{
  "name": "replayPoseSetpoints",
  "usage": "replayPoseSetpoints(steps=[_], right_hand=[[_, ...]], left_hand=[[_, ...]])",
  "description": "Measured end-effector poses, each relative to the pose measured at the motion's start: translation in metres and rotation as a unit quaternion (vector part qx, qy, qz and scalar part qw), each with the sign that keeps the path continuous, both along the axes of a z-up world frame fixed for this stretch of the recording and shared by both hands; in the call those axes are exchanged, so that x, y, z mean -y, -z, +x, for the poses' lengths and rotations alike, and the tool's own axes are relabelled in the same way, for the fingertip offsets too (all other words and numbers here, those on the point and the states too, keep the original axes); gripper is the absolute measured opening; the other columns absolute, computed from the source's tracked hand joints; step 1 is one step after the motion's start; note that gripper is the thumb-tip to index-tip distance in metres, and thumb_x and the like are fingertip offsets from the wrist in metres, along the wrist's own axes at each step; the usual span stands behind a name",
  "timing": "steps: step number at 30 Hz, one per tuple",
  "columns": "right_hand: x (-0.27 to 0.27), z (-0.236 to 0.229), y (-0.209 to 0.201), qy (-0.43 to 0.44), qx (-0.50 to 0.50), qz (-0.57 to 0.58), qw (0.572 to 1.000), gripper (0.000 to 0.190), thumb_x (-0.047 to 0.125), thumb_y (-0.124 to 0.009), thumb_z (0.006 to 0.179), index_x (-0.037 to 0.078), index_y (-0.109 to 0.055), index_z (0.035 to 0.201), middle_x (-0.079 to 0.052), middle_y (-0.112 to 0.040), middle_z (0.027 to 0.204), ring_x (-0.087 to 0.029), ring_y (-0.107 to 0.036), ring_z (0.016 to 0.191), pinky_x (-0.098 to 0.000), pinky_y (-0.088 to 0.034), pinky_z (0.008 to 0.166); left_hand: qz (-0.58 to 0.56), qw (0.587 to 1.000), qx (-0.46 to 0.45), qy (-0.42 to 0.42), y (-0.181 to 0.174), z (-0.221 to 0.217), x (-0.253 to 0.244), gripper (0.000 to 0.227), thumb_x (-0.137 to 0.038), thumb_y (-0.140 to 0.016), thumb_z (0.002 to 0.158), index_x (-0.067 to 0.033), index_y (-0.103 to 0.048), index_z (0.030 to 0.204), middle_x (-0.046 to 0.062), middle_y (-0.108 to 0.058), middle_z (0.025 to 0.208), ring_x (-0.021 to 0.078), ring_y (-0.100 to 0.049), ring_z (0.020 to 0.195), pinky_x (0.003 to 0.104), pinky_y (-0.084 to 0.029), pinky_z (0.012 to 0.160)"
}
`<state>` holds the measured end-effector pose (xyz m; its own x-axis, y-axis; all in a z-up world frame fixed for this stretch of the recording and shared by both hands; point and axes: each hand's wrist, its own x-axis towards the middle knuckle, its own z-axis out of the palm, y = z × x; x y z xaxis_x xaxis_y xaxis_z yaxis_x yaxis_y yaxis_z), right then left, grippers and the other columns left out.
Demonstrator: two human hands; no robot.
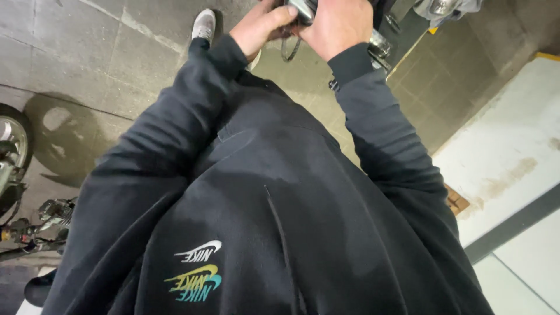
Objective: The person assembles metal parts by inserting a small cylindrical piece into a larger metal tube and then placing the assembly into a vise. They then use a cloth to wipe the exterior of the metal tube and the vise jaws.
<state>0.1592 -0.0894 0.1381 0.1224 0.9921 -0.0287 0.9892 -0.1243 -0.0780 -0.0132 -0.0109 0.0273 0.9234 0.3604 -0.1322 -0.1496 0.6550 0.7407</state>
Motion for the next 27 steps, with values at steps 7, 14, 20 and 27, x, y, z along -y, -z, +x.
replayPoseSetpoints(steps=[7,14,20,27], right_hand=[[-0.003,-0.002,-0.005,0.016,-0.009,-0.006,1.000,0.044,0.041,-0.093,0.067,0.009,-0.073,0.090,-0.012,-0.069,0.073,-0.034,-0.068,0.066,-0.0460,-0.051,0.058],[0.011,0.004,0.007,-0.016,0.007,0.012,1.000,0.033,0.033,-0.088,0.070,0.009,-0.073,0.089,-0.011,-0.067,0.070,-0.033,-0.066,0.063,-0.0453,-0.050,0.058],[0.002,0.004,0.001,-0.010,-0.006,0.003,1.000,0.036,0.036,-0.088,0.068,0.009,-0.074,0.087,-0.011,-0.068,0.070,-0.034,-0.066,0.062,-0.0457,-0.049,0.055],[-0.001,0.000,-0.004,-0.007,0.006,0.006,1.000,0.037,0.038,-0.087,0.068,0.009,-0.074,0.087,-0.012,-0.068,0.070,-0.035,-0.067,0.061,-0.0455,-0.050,0.053]], left_hand=[[-0.019,0.999,-0.042,0.009,-0.009,-0.002,-0.006,0.044,-0.011,-0.058,0.100,0.0012,-0.057,0.143,0.011,-0.065,0.135,0.0267,-0.070,0.123,0.046,-0.057,0.115],[-0.067,0.996,0.064,0.014,0.022,-0.008,0.007,0.047,-0.010,-0.050,0.104,-0.0099,-0.042,0.151,0.005,-0.054,0.148,0.0264,-0.060,0.139,0.048,-0.045,0.122],[-0.103,0.990,0.087,0.032,0.021,-0.004,-0.007,0.044,-0.012,-0.051,0.105,-0.0081,-0.051,0.149,0.007,-0.053,0.152,0.0275,-0.058,0.141,0.049,-0.047,0.125],[0.149,0.948,-0.188,0.208,-0.030,-0.002,-0.048,0.034,-0.025,-0.053,0.104,-0.0007,-0.066,0.124,0.010,-0.076,0.107,0.0187,-0.075,0.090,0.036,-0.063,0.078]])
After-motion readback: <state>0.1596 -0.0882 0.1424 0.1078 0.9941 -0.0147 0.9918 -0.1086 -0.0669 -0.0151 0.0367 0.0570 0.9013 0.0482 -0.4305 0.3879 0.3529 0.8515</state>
